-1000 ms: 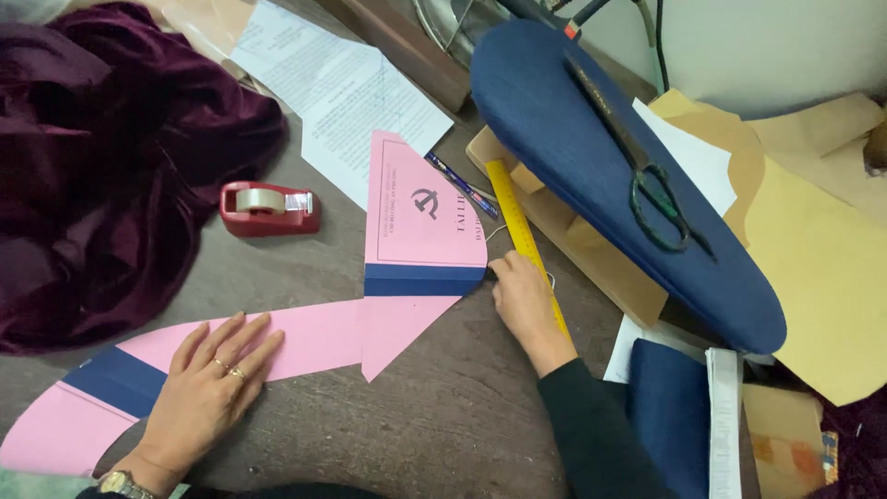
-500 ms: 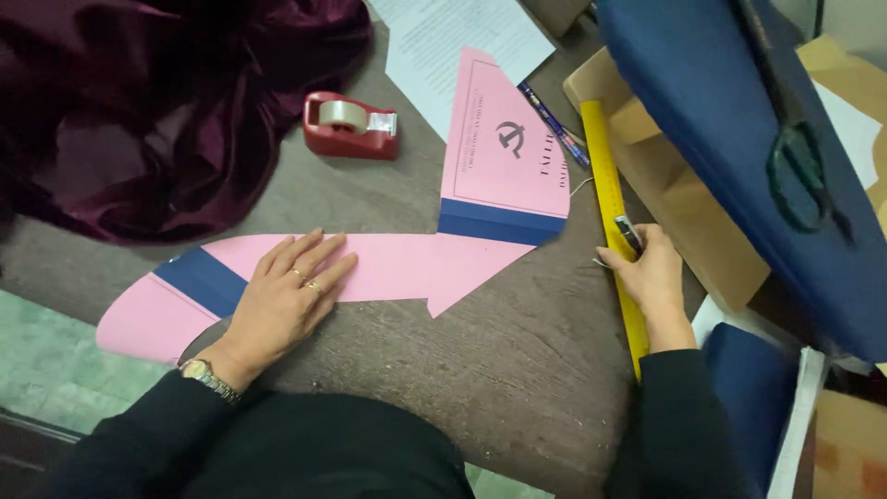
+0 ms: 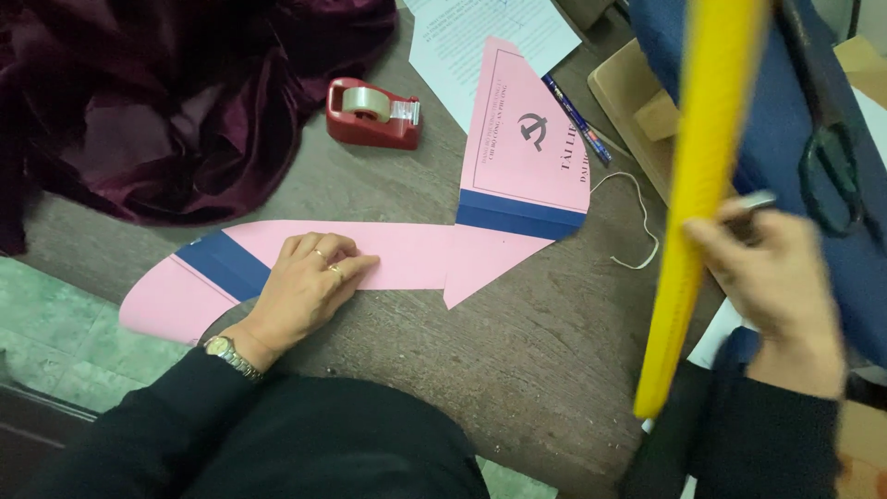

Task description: Cutting and assembling paper patterns for garment construction using scissors and tape.

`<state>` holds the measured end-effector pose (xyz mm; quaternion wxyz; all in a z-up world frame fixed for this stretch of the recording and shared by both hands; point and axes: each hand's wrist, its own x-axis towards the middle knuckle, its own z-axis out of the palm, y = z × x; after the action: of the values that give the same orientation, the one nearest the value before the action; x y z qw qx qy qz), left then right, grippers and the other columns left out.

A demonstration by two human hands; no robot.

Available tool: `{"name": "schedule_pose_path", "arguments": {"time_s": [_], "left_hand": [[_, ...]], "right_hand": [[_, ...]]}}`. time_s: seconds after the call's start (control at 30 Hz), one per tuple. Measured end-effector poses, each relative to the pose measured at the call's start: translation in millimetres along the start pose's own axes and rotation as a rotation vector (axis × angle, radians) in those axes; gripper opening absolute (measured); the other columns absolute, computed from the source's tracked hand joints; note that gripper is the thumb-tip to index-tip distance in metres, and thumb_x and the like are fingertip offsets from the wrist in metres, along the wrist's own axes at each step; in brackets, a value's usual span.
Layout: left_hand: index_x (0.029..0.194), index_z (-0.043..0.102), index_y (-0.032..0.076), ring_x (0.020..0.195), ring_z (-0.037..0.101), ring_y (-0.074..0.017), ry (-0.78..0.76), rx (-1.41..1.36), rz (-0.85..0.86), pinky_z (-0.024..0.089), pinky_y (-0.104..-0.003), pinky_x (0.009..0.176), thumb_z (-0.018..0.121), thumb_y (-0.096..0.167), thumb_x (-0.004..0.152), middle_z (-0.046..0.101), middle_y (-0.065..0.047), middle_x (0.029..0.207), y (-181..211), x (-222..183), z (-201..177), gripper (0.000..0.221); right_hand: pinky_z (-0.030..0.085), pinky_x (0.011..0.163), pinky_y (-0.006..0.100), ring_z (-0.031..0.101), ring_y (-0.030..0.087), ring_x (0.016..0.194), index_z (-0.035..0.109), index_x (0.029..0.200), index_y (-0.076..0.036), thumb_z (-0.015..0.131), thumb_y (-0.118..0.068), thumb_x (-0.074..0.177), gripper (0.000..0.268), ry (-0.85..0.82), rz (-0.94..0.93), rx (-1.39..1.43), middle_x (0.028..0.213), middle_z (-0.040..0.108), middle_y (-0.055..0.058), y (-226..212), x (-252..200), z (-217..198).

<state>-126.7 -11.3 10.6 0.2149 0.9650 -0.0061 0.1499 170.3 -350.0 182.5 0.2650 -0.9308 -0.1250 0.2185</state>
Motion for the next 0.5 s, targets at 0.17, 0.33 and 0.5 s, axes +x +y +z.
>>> {"name": "schedule_pose_path", "arguments": {"time_s": [0.17, 0.33, 0.5], "left_hand": [[0.118, 0.064, 0.023, 0.089, 0.052, -0.0257, -0.105, -0.118, -0.074, 0.040, -0.042, 0.073, 0.062, 0.025, 0.090, 0.055, -0.004, 0.101, -6, 7, -4, 0.027], [0.119, 0.064, 0.006, 0.094, 0.062, -0.0398, -0.323, -0.440, -0.285, 0.048, -0.046, 0.084, 0.043, 0.033, 0.102, 0.065, -0.020, 0.098, -1, 38, -43, 0.038], [0.135, 0.048, -0.002, 0.100, 0.063, -0.0484, -0.450, -0.671, -0.488, 0.043, -0.061, 0.092, 0.020, 0.036, 0.101, 0.066, -0.033, 0.102, -8, 56, -67, 0.058]], "right_hand": [[0.032, 0.065, 0.017, 0.035, 0.003, 0.072, 0.042, 0.108, -0.020, 0.049, -0.034, 0.115, 0.018, 0.230, -0.242, 0.246, 0.088, 0.036, -0.008, 44, -7, -38], [0.033, 0.051, 0.016, 0.042, 0.007, 0.053, 0.049, 0.095, -0.016, 0.056, -0.028, 0.116, 0.024, 0.445, -0.196, 0.599, 0.071, 0.046, 0.003, 44, -13, -34], [0.029, 0.036, 0.017, 0.041, 0.009, 0.036, 0.053, 0.084, -0.013, 0.061, -0.024, 0.110, 0.030, 0.542, -0.074, 0.878, 0.057, 0.053, 0.010, -16, -44, 96]]}}
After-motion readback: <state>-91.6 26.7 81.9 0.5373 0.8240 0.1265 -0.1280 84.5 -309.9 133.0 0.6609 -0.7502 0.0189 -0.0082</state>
